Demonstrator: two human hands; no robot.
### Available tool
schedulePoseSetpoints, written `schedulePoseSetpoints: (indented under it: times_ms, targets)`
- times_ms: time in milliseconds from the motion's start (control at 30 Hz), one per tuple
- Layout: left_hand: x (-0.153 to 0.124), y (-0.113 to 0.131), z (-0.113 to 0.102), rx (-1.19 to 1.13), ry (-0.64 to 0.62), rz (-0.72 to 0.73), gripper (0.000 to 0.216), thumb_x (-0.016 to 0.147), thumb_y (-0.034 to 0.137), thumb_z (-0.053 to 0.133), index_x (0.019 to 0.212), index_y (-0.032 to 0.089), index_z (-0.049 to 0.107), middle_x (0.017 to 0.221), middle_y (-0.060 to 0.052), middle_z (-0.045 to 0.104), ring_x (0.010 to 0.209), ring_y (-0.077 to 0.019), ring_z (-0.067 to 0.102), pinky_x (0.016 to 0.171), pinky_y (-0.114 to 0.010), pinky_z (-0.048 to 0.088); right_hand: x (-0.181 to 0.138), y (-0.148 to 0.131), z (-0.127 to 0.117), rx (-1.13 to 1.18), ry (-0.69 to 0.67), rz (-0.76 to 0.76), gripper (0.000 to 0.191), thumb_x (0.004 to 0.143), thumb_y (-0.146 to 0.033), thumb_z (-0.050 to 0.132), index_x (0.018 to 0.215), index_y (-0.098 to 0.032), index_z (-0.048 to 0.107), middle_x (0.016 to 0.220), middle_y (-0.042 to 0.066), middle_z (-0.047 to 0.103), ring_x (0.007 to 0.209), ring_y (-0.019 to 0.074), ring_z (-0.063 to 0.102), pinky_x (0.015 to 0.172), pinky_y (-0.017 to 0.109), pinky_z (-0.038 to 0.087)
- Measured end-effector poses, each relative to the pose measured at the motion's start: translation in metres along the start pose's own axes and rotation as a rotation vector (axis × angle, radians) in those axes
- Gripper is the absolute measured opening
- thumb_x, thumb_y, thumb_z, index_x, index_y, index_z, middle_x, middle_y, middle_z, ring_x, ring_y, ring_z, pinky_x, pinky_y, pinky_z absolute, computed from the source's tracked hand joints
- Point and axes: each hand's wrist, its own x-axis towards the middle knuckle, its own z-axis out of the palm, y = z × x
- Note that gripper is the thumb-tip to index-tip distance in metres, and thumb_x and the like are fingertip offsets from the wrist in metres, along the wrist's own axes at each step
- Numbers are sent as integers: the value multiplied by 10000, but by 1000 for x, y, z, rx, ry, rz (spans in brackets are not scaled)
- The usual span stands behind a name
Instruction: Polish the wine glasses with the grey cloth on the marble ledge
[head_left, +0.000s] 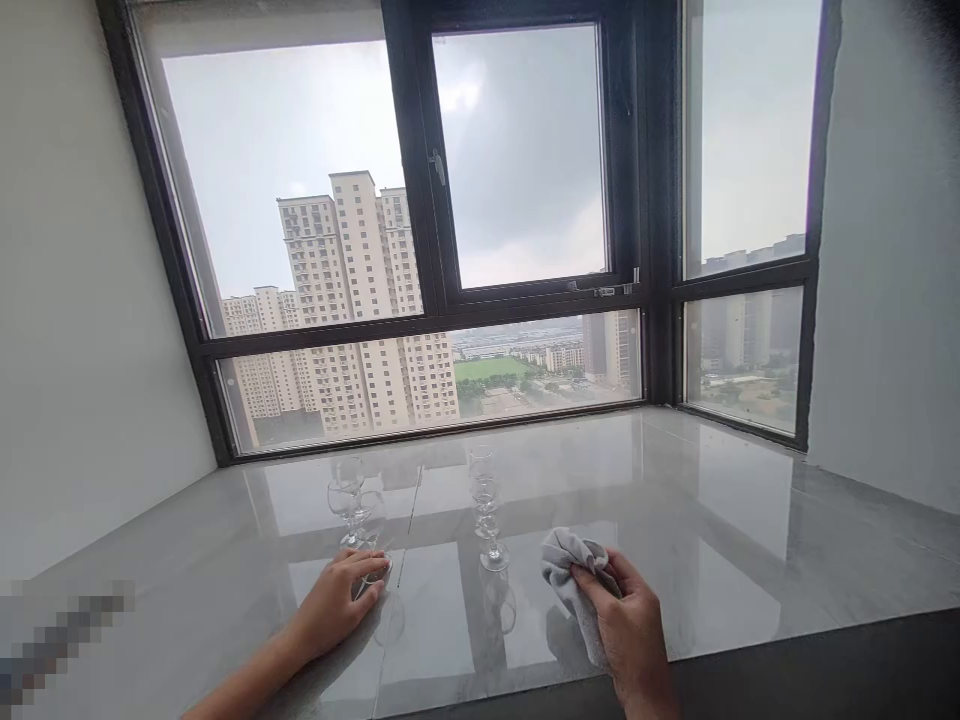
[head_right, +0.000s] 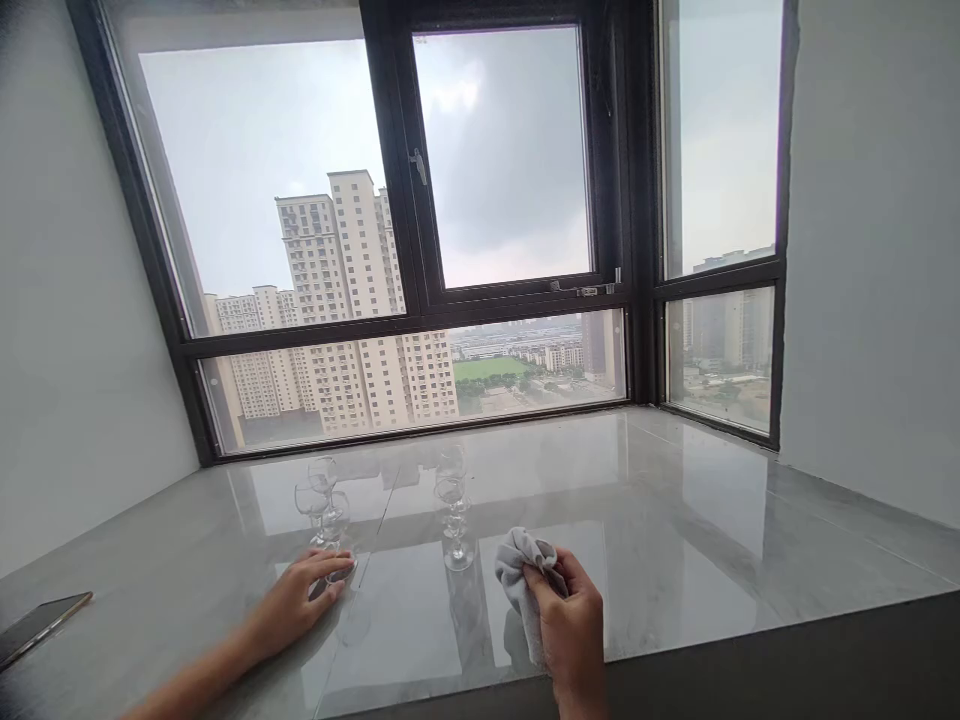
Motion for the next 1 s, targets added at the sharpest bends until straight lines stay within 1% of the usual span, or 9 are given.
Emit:
schedulePoseSetpoints:
  times_ms: [67,133,233,300,467,667,767,867,1000]
  targets:
    - [-6,-13,-10,42,5,-12,347,868,356,600,1181,335,748,1331,-12,680,1315,-302,515,1125,-437,400,-1,2,-1,6,0,4,389,567,-459,825,809,-167,739,728,53,739,729,244,676,606,276,530]
    - [-8,-21,-17,63,-1,-13,366,856,359,620,1203,346,737,1376,-10,649,1354,-314,483,1151,-464,379,-1,4,-2,7,6,3,393,565,-453,829,819,-167,737,704,41,726,723,239,674,605,270,528]
    - [-9,-24,-21,55,-20,-2,403,843,372,644,1238,349,717,1412,-17,619,1405,-324,438,1193,-489,329,1,9,-4,-8,17,-9,376,571,-436,827,814,-166,732,696,34,721,698,224,664,593,262,519]
    - [-9,-22,-22,36,-41,-18,431,844,391,640,1269,345,698,1436,-19,598,1423,-318,422,1201,-478,319,2,11,-5,-16,23,-14,366,571,-431,826,803,-165,729,703,36,725,687,218,658,584,258,514]
    - [-13,-24,-29,-17,-79,-58,463,834,423,645,1286,325,679,1466,-24,571,1396,-292,469,1179,-395,351,5,15,-6,-38,13,-11,366,587,-433,824,822,-167,735,726,39,734,710,223,667,584,251,510]
    - [-20,-44,-43,6,-103,-23,400,867,396,601,1251,313,673,1444,-13,595,1365,-268,512,1129,-337,408,6,19,-4,-52,9,-17,375,595,-443,817,837,-169,734,767,49,750,730,218,667,588,239,506]
    - [-22,-48,-48,36,-111,-12,397,890,395,565,1266,304,653,1459,-16,581,1364,-262,514,1115,-337,426,6,19,-4,-51,-1,-3,390,594,-453,817,849,-170,733,755,45,741,743,229,677,580,239,506]
    - [-22,-46,-52,47,-116,-23,397,901,414,544,1265,298,653,1462,-20,578,1349,-276,530,1095,-357,452,6,19,-6,-69,-10,19,400,610,-464,811,872,-171,736,758,41,737,766,236,686,595,239,512]
    - [-20,-49,-53,68,-123,-47,413,909,448,530,1275,302,653,1456,-12,585,1359,-280,520,1111,-374,442,6,18,-8,-71,2,25,414,597,-469,816,874,-171,737,764,44,742,766,237,681,601,243,513]
